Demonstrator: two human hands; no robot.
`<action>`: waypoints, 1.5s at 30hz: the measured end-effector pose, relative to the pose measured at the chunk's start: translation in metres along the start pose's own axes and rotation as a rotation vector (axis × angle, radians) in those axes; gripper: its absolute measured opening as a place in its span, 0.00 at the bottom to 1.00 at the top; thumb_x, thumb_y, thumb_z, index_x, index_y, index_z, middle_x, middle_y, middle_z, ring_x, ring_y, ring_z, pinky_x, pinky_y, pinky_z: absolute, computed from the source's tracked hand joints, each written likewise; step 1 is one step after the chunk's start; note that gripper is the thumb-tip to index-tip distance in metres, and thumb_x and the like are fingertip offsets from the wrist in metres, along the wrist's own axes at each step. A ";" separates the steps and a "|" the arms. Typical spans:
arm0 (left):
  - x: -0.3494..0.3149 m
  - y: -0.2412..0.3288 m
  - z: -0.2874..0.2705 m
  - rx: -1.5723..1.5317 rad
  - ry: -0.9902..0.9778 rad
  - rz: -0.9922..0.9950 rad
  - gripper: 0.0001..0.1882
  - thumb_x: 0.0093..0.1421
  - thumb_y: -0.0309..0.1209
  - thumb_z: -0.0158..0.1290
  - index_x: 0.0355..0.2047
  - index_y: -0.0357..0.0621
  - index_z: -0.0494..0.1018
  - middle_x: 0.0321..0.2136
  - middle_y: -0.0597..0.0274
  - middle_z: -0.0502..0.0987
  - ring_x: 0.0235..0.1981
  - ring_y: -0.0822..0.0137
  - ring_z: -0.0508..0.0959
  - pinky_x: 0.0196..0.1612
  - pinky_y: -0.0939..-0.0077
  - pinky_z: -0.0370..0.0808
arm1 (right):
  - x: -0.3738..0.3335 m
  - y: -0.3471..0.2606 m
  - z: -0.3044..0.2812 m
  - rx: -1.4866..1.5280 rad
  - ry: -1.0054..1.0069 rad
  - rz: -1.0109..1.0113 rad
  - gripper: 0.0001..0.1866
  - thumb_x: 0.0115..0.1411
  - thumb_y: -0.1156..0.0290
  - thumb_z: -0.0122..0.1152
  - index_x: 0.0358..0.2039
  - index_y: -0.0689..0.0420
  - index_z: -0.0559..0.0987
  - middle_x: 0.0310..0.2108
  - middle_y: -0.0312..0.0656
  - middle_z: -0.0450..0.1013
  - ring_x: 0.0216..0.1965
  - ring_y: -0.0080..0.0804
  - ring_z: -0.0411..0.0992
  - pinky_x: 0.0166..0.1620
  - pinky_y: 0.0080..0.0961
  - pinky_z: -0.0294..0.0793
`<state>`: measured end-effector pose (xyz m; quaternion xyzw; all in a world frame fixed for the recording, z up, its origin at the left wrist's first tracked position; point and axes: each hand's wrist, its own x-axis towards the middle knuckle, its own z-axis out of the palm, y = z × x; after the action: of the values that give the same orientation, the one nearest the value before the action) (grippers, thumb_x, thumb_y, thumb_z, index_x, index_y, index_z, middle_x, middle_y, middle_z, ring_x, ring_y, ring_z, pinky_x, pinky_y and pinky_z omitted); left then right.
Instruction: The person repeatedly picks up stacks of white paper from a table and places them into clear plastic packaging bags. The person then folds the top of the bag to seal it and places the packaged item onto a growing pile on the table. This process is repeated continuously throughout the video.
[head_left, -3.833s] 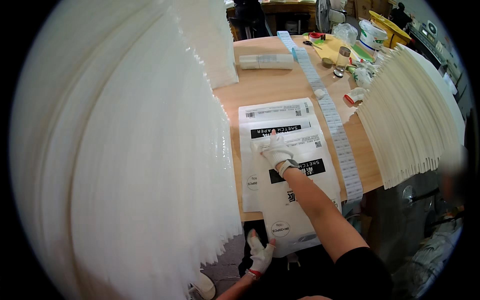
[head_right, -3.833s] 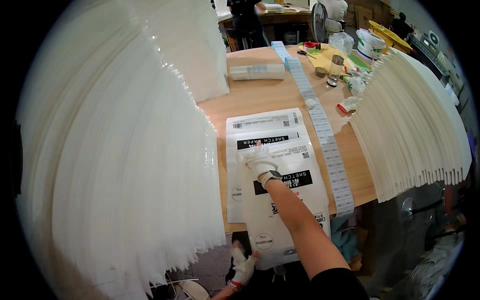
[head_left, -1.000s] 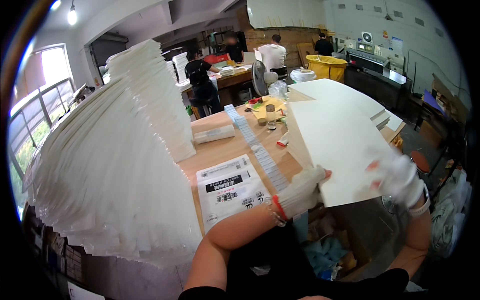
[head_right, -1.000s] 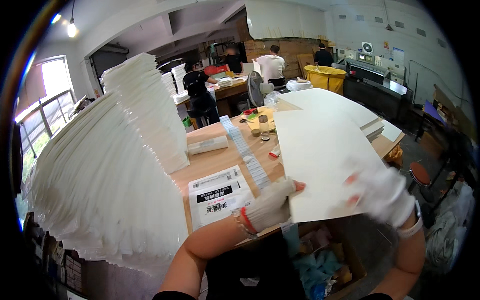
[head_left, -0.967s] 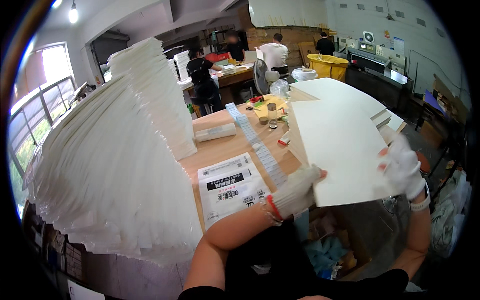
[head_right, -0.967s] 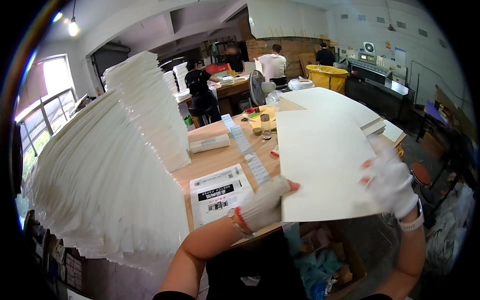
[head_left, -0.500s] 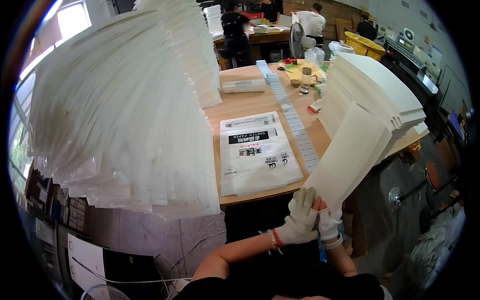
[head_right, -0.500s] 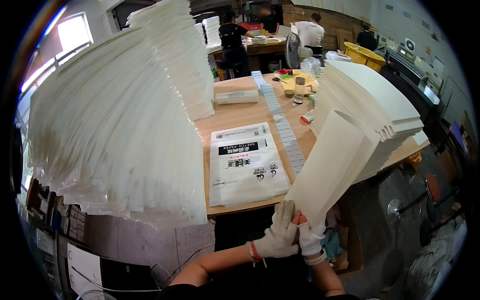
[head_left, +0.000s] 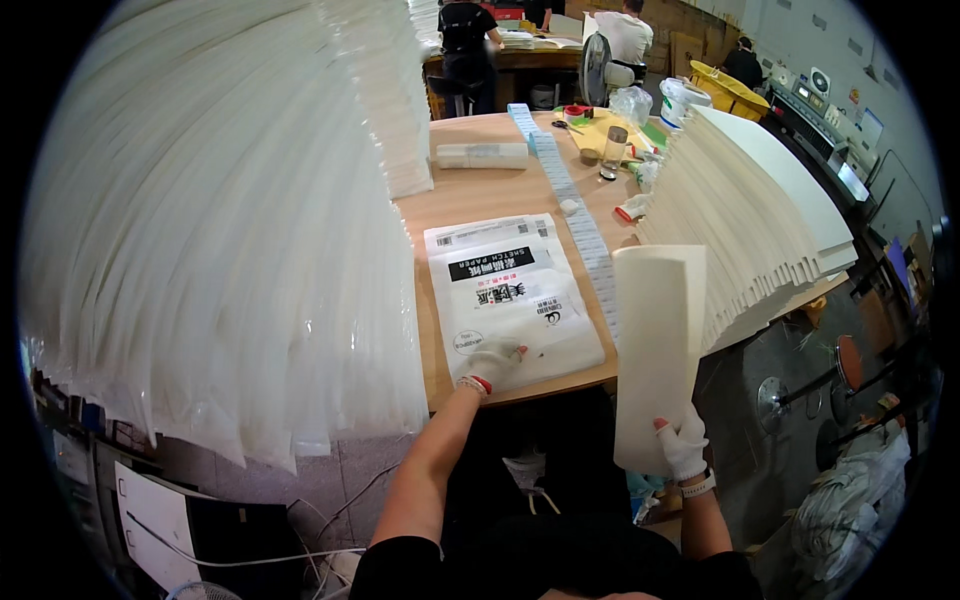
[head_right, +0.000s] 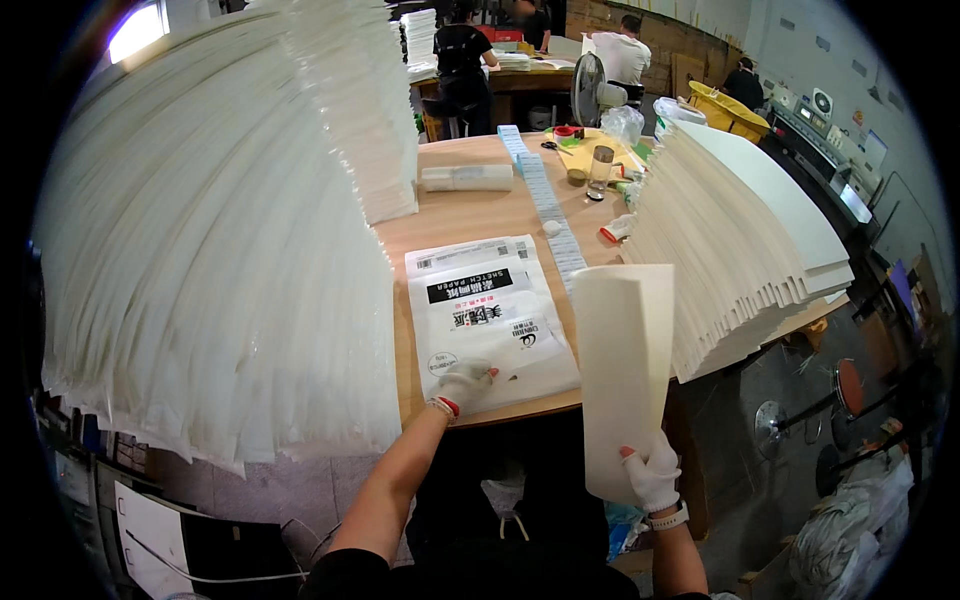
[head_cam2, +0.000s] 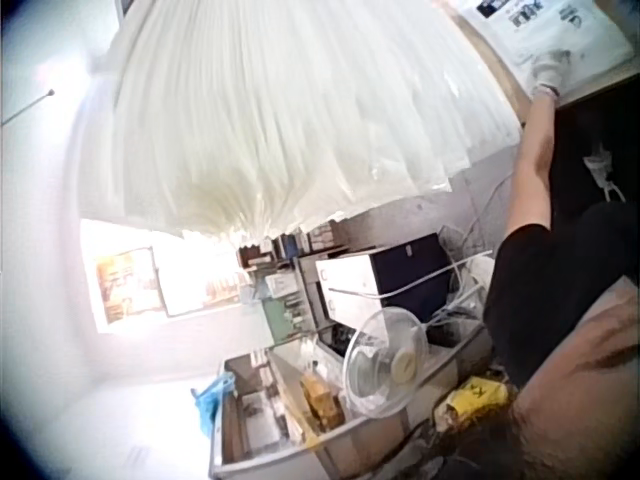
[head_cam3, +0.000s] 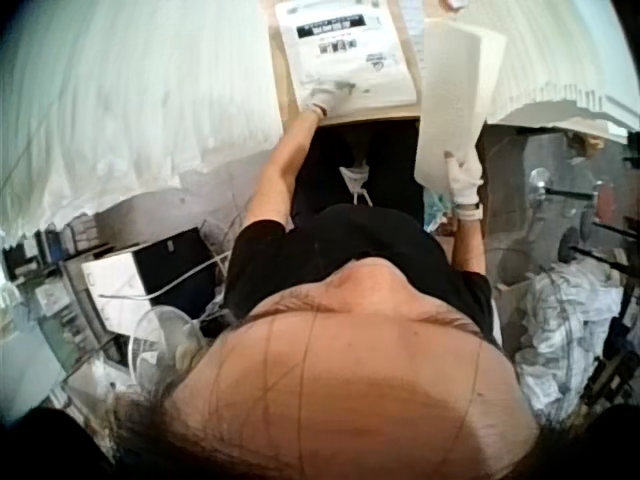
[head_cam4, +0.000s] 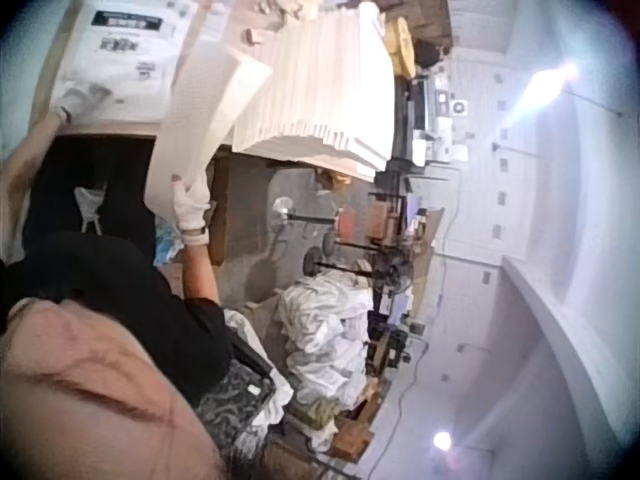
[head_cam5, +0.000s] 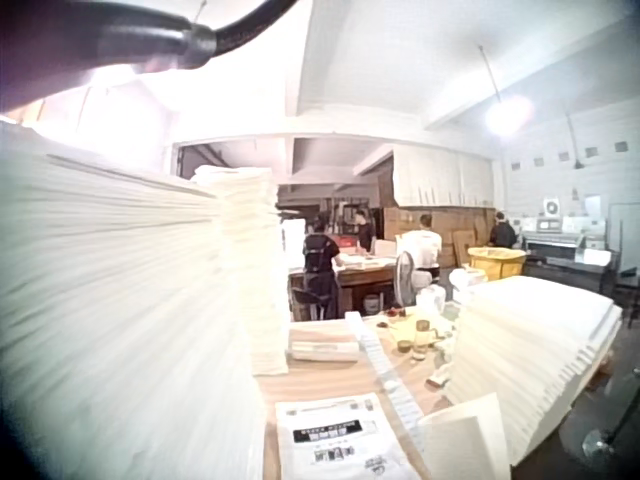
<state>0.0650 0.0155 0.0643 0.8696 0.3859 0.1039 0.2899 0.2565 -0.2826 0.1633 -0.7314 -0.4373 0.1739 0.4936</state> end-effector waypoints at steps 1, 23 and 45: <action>0.003 0.004 0.000 -0.043 -0.006 0.027 0.15 0.57 0.43 0.45 0.33 0.47 0.75 0.32 0.53 0.76 0.34 0.53 0.75 0.40 0.64 0.70 | 0.000 0.009 0.000 -0.052 -0.025 -0.014 0.18 0.50 0.76 0.57 0.42 0.65 0.70 0.30 0.43 0.72 0.29 0.32 0.72 0.33 0.25 0.71; 0.096 -0.001 -0.042 -0.797 -0.044 0.014 0.09 0.55 0.34 0.49 0.30 0.42 0.73 0.19 0.68 0.72 0.21 0.78 0.70 0.24 0.80 0.67 | 0.030 -0.024 0.025 -0.773 -0.462 -0.164 0.16 0.53 0.55 0.51 0.33 0.55 0.73 0.30 0.48 0.71 0.30 0.48 0.72 0.33 0.39 0.72; -0.119 0.070 0.037 0.007 0.881 0.258 0.24 0.49 0.27 0.51 0.48 0.37 0.65 0.45 0.50 0.70 0.48 0.49 0.68 0.54 0.57 0.62 | 0.121 0.046 0.102 -0.660 -0.219 -0.023 0.25 0.49 0.50 0.56 0.42 0.54 0.73 0.40 0.48 0.71 0.43 0.44 0.68 0.47 0.38 0.66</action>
<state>0.0417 -0.1244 0.0799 0.7845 0.3612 0.4977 0.0799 0.2755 -0.1324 0.0984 -0.8235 -0.5287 0.0952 0.1826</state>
